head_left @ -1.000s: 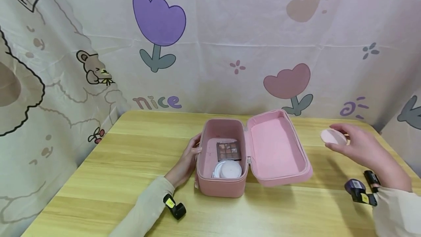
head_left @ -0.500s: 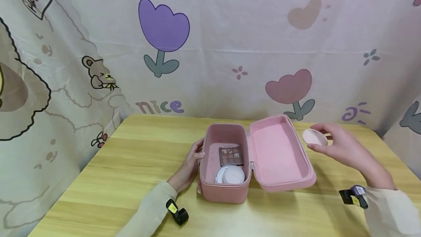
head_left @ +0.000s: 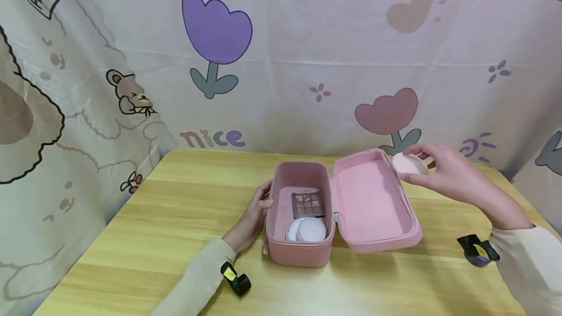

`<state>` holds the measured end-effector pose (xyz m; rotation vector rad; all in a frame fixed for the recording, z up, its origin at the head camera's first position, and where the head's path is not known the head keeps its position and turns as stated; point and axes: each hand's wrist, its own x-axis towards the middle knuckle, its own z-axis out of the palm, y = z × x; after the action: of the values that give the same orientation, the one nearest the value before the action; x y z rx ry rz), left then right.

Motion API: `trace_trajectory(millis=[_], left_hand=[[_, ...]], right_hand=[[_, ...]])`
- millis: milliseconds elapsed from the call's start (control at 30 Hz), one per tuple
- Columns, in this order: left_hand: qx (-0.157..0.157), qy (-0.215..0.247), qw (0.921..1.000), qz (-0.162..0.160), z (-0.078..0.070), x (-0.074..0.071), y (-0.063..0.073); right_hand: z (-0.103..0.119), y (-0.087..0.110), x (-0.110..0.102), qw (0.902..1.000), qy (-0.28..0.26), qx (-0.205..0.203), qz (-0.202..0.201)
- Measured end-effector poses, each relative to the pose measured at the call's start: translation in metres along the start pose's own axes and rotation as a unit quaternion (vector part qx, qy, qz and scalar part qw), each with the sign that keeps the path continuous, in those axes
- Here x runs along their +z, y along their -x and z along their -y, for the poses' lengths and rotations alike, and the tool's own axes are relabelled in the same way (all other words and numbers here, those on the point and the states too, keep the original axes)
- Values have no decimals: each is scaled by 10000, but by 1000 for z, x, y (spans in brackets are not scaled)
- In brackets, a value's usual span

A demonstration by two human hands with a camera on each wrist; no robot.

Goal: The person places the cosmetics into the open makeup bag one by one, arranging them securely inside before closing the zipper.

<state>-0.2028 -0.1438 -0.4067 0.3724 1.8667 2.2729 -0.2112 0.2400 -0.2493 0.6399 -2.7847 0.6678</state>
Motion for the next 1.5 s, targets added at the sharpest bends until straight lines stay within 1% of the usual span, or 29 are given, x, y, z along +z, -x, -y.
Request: trace_trajectory(millis=[200,300,400,533,800,933,1100,1233,1333,1500], left_hand=[[26,-15,10000,19,0,-1,2],[90,-20,10000,14,-1,-2,2],[96,-3,10000,7,-2,-3,2],[102,59,9999,31,-1,-4,2],[74,42,10000,52,1,-4,3],[103,47,9999,31,2,-4,3],[98,77,9999,31,3,-2,3],[103,72,9999,25,5,-1,2],[115,82,9999,0,4,0,1],[119,59,9999,18,3,0,1]], right_hand=[[20,-13,-3,9993,-181,-149,296],[30,-20,-5,9988,-102,-240,409],[39,-26,-5,9981,114,-254,554],[47,-33,-4,9965,207,-345,731],[64,-48,-2,9929,-38,-652,994],[72,-57,1,9901,-94,-780,1161],[80,-65,8,9887,-58,-716,1317],[84,-69,15,9885,-132,-683,1342],[87,-71,20,9879,-201,-745,1346],[92,-78,29,9840,-353,-837,1533]])
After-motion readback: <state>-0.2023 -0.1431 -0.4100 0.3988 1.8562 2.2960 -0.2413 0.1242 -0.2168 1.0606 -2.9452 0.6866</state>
